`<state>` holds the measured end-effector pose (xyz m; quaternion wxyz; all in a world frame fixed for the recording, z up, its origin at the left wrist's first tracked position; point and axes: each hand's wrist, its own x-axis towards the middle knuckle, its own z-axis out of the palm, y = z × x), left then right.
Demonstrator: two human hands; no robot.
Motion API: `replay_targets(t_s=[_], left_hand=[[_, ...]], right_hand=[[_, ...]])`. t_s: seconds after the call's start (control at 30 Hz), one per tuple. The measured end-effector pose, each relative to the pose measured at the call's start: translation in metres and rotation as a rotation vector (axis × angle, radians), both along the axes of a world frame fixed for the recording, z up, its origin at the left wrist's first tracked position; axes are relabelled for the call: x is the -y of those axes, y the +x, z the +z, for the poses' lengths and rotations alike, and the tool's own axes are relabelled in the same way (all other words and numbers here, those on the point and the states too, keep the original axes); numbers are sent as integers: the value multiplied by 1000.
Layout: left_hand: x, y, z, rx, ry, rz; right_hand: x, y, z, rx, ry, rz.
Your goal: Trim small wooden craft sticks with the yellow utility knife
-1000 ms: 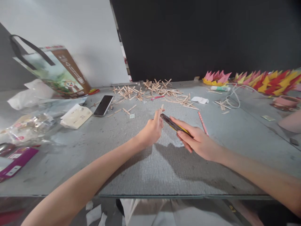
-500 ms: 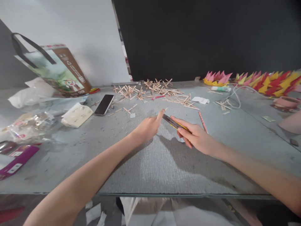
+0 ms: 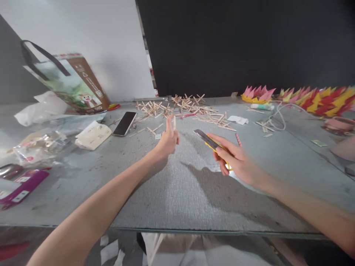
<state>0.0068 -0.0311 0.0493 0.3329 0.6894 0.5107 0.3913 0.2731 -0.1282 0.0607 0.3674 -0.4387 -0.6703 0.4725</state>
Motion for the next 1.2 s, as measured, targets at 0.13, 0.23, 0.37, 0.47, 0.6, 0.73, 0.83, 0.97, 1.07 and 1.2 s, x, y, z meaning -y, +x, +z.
replay_targets(t_s=[0.13, 0.23, 0.37, 0.47, 0.6, 0.73, 0.83, 0.97, 1.07, 1.2], left_hand=[[4, 12, -7, 98, -75, -207], [17, 25, -7, 146, -174, -303], [33, 34, -1, 59, -213, -335], [40, 39, -2, -169, -99, -322], [47, 45, -7, -489, 75, -335], [54, 49, -12, -616, 79, -381], [58, 50, -14, -696, 99, -384], [57, 47, -17, -824, 202, -353], [49, 41, -17, -846, 344, -300], [32, 32, -18, -622, 369, -342]], right_hand=[[-5, 5, 0, -39, 71, -88], [-10, 9, -3, -52, 127, -141], [-13, 11, -3, -64, 172, -158], [-15, 10, -2, -77, 184, -168], [-16, 9, 0, -67, 183, -174], [-17, 9, 1, -62, 178, -167], [-17, 9, 0, -60, 172, -155], [-17, 9, -1, -38, 167, -149], [-20, 10, -1, -40, 169, -131], [-26, 21, 6, -43, 147, -132]])
